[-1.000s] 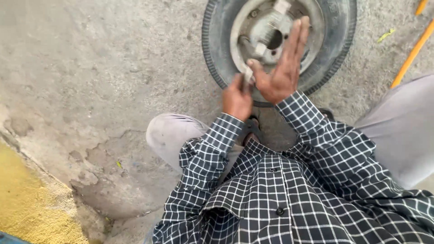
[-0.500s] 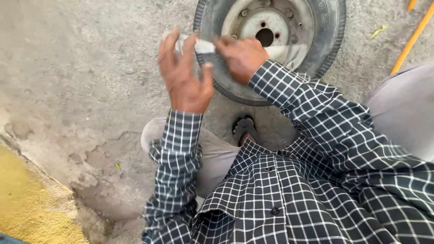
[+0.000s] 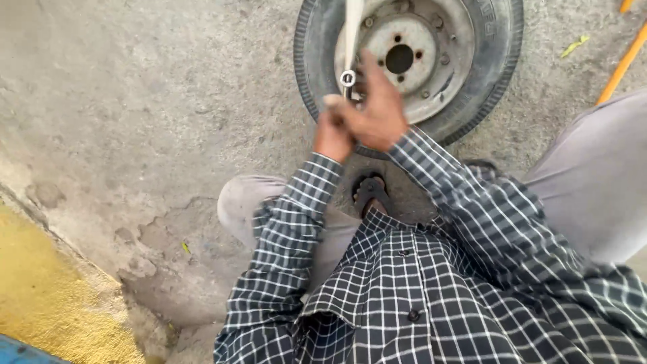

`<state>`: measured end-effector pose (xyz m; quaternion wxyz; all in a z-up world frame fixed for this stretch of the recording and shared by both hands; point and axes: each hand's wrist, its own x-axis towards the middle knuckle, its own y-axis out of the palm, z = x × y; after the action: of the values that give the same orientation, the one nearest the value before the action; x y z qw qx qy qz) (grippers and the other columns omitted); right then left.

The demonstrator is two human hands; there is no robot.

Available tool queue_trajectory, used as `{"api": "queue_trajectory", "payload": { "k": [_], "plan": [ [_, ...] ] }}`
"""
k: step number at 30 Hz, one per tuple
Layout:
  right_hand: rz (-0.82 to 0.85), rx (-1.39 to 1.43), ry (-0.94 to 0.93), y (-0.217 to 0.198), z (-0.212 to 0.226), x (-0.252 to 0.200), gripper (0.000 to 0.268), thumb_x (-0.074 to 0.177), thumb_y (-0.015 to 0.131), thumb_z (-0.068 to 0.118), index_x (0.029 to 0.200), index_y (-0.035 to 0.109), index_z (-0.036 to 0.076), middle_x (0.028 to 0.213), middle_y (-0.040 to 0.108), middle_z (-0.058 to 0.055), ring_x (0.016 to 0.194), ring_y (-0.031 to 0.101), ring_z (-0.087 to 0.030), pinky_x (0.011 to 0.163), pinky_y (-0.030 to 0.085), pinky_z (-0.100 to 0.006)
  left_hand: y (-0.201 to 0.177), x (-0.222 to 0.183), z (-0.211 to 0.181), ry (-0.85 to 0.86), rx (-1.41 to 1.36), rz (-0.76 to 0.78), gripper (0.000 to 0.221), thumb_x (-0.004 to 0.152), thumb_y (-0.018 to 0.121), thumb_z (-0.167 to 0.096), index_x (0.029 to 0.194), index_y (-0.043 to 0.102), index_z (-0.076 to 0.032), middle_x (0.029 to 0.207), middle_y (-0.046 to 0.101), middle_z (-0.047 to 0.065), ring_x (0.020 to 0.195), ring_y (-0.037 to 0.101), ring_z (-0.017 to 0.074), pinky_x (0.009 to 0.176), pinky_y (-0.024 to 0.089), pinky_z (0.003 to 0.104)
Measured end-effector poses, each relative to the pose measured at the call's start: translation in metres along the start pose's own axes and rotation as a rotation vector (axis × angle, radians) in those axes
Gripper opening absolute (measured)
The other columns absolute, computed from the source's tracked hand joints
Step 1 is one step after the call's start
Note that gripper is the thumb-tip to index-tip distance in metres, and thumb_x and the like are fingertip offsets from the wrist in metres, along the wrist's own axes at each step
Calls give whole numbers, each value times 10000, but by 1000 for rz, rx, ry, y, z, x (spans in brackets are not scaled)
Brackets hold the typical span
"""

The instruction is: Repairing or assembling a small wheel by tightening bolts on the rim.

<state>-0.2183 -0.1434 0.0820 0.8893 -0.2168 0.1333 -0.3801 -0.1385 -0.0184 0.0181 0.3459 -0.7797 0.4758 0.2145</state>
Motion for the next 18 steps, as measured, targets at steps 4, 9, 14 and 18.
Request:
{"api": "queue_trajectory", "payload": {
  "k": [4,9,14,18],
  "plan": [
    [194,-119,173,6,-3,26,781,922,722,217,1578,382,-36,1277,638,-263,1163,647,-420,1052,536,-521,5,-25,18,172,-134,124,358,1003,701,-179,1283,611,26,1155,709,162,1019,720,208,859,601,327],
    [562,-511,-3,-25,2,60,368,992,584,176,1353,640,135,1232,696,-98,1091,646,-314,1100,418,-614,-73,-77,-101,319,274,-90,277,974,661,-277,1112,717,-44,1001,775,155,894,750,275,801,595,405],
    [431,-800,-699,-31,2,76,165,929,621,238,957,783,251,1372,664,-34,1409,512,-327,1189,222,-662,-66,-32,-94,792,581,-518,661,831,783,-372,1272,546,60,950,704,206,816,685,319,695,561,425],
    [345,-726,-788,-39,-27,74,183,936,678,181,1105,744,195,1502,611,-113,1490,438,-321,1277,265,-570,4,-6,-39,-16,-26,-22,347,1031,658,-259,1225,605,23,832,705,150,687,682,237,632,553,375]
  ]
}}
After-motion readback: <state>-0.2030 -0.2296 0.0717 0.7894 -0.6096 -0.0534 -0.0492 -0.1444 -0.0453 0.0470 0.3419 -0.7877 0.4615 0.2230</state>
